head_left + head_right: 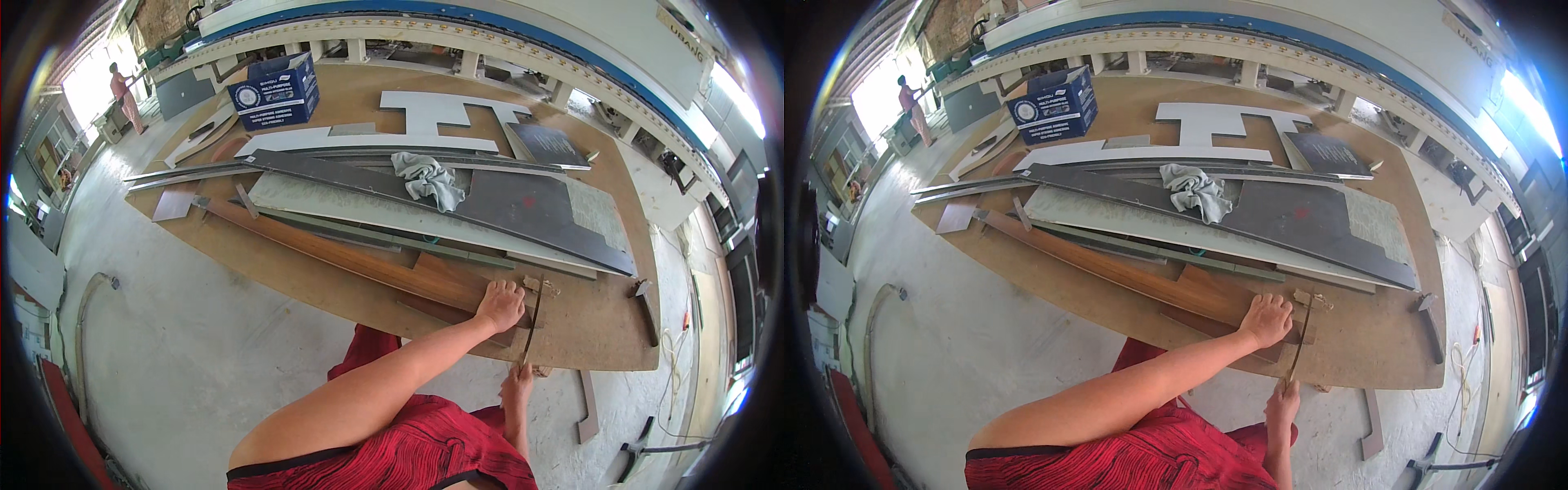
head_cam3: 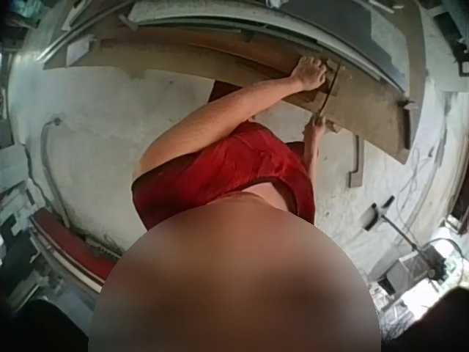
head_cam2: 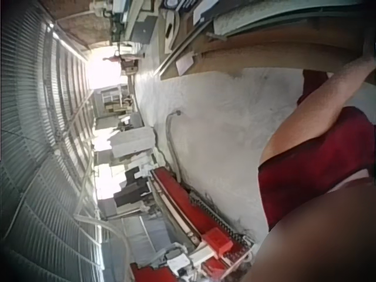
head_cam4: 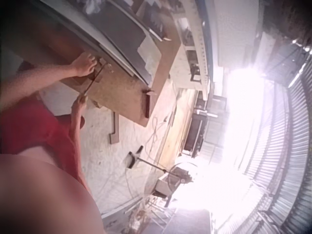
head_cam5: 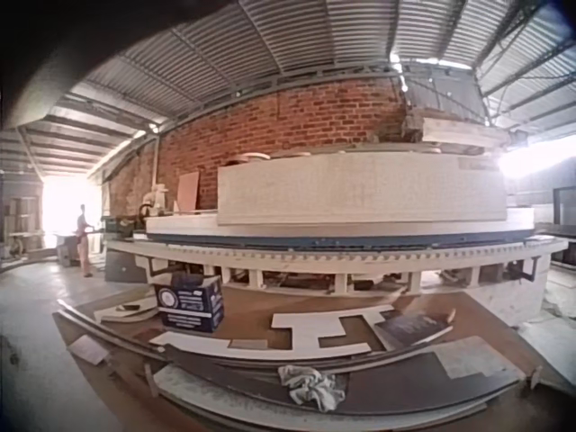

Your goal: The person cuts a thin strip of wood on a workbench using a hand saw.

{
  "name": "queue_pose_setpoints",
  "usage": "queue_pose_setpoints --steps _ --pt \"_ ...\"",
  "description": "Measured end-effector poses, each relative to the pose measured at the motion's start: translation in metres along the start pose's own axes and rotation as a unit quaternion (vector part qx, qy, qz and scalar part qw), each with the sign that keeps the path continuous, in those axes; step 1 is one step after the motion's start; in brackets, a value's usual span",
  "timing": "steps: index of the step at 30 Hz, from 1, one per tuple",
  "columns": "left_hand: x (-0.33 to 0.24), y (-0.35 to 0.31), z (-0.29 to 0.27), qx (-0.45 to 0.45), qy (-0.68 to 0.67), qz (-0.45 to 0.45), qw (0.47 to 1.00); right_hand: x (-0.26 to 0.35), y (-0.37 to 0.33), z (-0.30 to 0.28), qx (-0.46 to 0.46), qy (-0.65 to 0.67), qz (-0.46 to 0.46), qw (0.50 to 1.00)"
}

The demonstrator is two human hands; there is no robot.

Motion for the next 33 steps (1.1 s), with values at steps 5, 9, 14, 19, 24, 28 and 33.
queue_pose_setpoints --steps 5,9,14,19,24,28,33 --pt "-0.004 0.000 -0.001 0.014 0.004 0.000 1.000 -0.090 -0.060 0.009 -0.123 -0.093 -0.218 0.964" --pt "-0.005 0.002 -0.001 0.020 0.004 0.009 1.000 -0.065 -0.061 0.004 -0.111 -0.083 -0.186 0.973" --pt "0.004 0.000 -0.004 -0.004 0.017 -0.008 1.000 -0.014 0.013 0.001 -0.003 0.007 -0.033 0.999" --pt "-0.003 0.000 -0.002 0.013 0.011 0.000 1.000 -0.048 -0.023 0.001 -0.044 -0.058 -0.086 0.994" --pt "-0.005 0.000 -0.002 0.033 0.007 0.008 0.999 -0.079 -0.079 0.007 -0.082 -0.067 -0.143 0.984" --pt "0.008 -0.001 -0.001 -0.007 0.021 -0.004 1.000 -0.020 -0.027 0.001 0.010 -0.020 -0.019 1.000" --pt "-0.005 0.002 -0.001 0.007 0.012 0.004 1.000 -0.052 0.025 0.001 -0.091 -0.073 -0.144 0.983"
Point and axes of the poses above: each hand's wrist, its own y-axis towards the middle knuckle, its own z-axis out of the palm, x = y × z, the point moved 4 cm from there along y, towards the middle knuckle, and after that the axes turned 6 degrees about x, right-handed, at the moved point
